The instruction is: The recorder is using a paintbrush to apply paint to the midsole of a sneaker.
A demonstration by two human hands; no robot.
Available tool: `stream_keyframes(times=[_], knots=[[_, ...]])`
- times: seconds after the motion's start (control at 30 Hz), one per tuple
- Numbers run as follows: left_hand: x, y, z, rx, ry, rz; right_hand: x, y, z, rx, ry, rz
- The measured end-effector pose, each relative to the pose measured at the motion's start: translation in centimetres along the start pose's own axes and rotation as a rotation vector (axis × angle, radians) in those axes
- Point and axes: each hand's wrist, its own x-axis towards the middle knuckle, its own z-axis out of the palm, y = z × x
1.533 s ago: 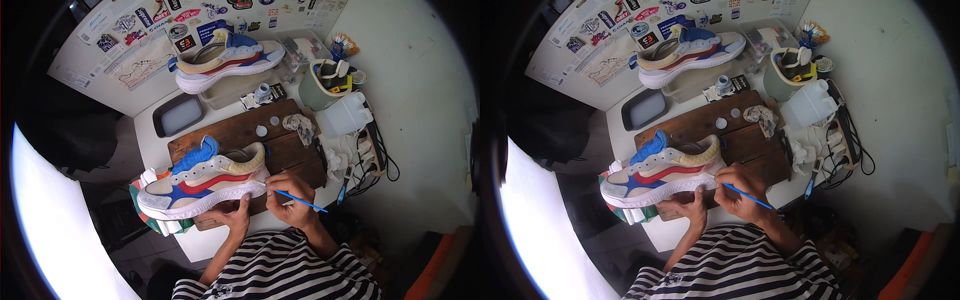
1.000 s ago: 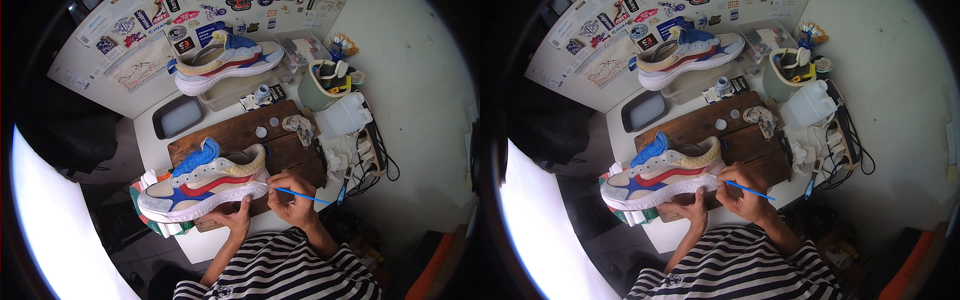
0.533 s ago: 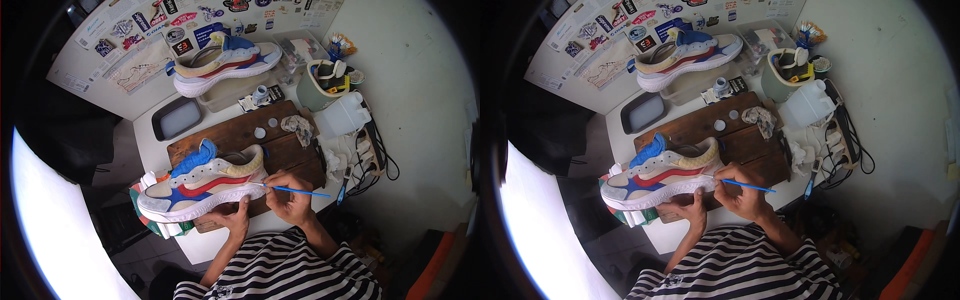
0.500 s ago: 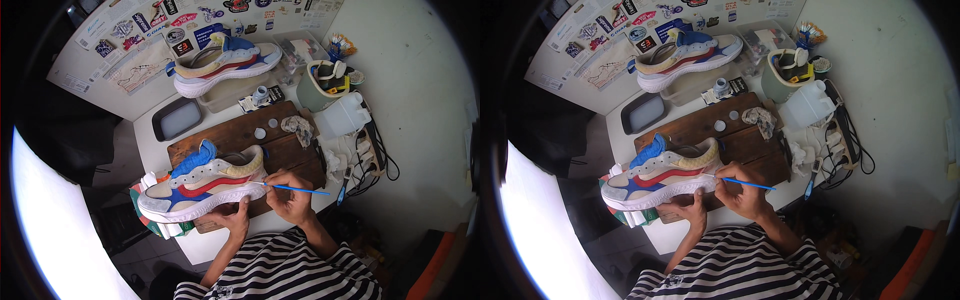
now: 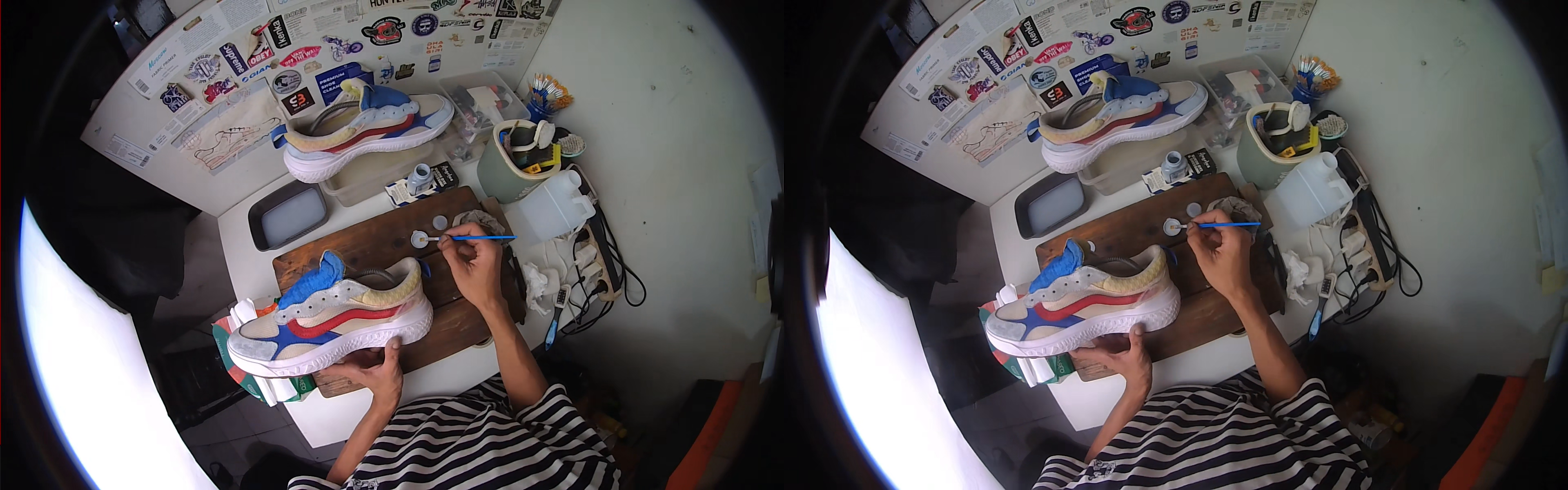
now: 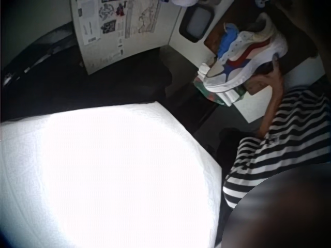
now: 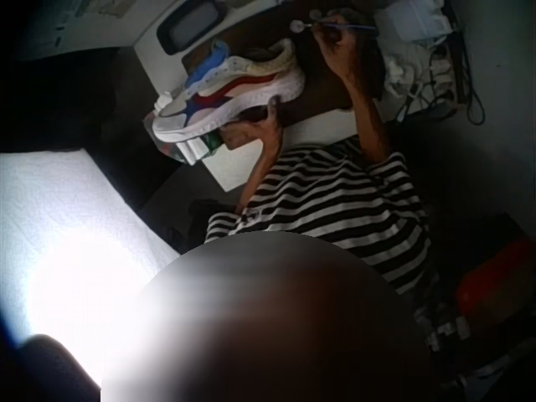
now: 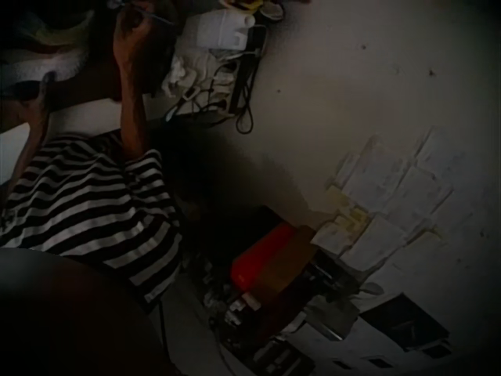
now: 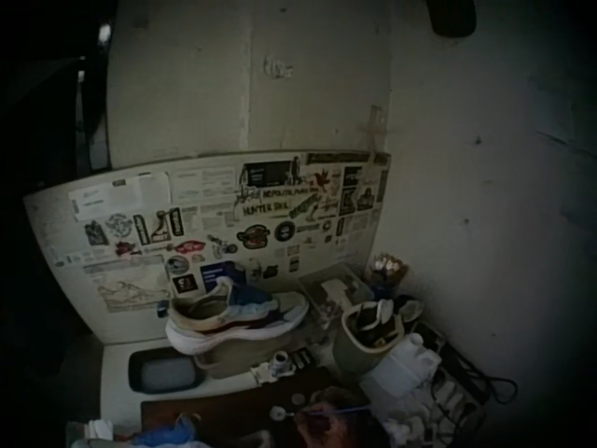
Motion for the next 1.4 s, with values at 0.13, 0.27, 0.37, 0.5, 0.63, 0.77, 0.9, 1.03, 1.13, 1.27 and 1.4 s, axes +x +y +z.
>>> stream_keyframes(times=[0.13, 0.27, 0.37, 0.5, 0.63, 0.77, 0.9, 1.03, 1.13, 1.27, 1.4], knots=[[0.1, 0.2, 0.1, -0.015, -0.003, 0.019, 0.3, -0.2, 0.4, -0.174, -0.046, -0.012], [0.0, -0.3, -0.2, 0.013, 0.008, 0.005, 0.2, 0.9, 0.8, -0.228, -0.048, -0.078], [-0.1, -0.3, -0.1, 0.020, 0.015, -0.032, 0.3, 0.9, 0.9, -0.235, -0.039, -0.083], [0.0, -0.3, -0.2, -0.024, -0.014, -0.018, 0.4, 0.7, 0.8, -0.240, -0.027, -0.096], [-0.1, -0.5, -0.2, -0.017, -0.012, 0.000, 0.4, 0.4, 0.7, -0.261, -0.028, -0.093], [0.0, 0.0, 0.1, -0.038, -0.014, -0.008, 0.2, -0.3, 0.7, -0.206, -0.005, -0.034], [0.0, 0.0, 0.0, -0.029, -0.012, -0.024, -0.5, 0.1, 0.4, 0.137, 0.076, 0.046], [0.1, -0.6, -0.5, 0.014, -0.038, -0.037, -2.3, -1.4, -1.2, 0.340, 0.056, 0.166], [0.1, -1.1, -0.7, 0.029, -0.037, -0.020, -4.3, -3.1, -1.8, 0.561, 0.059, 0.260], [0.1, -1.3, -0.7, 0.018, -0.042, 0.005, -6.4, -4.3, -2.0, 0.589, -0.108, 0.147], [0.0, -0.7, -0.2, -0.002, -0.007, 0.006, -7.1, -5.2, -1.3, 0.508, -0.162, 0.075]])
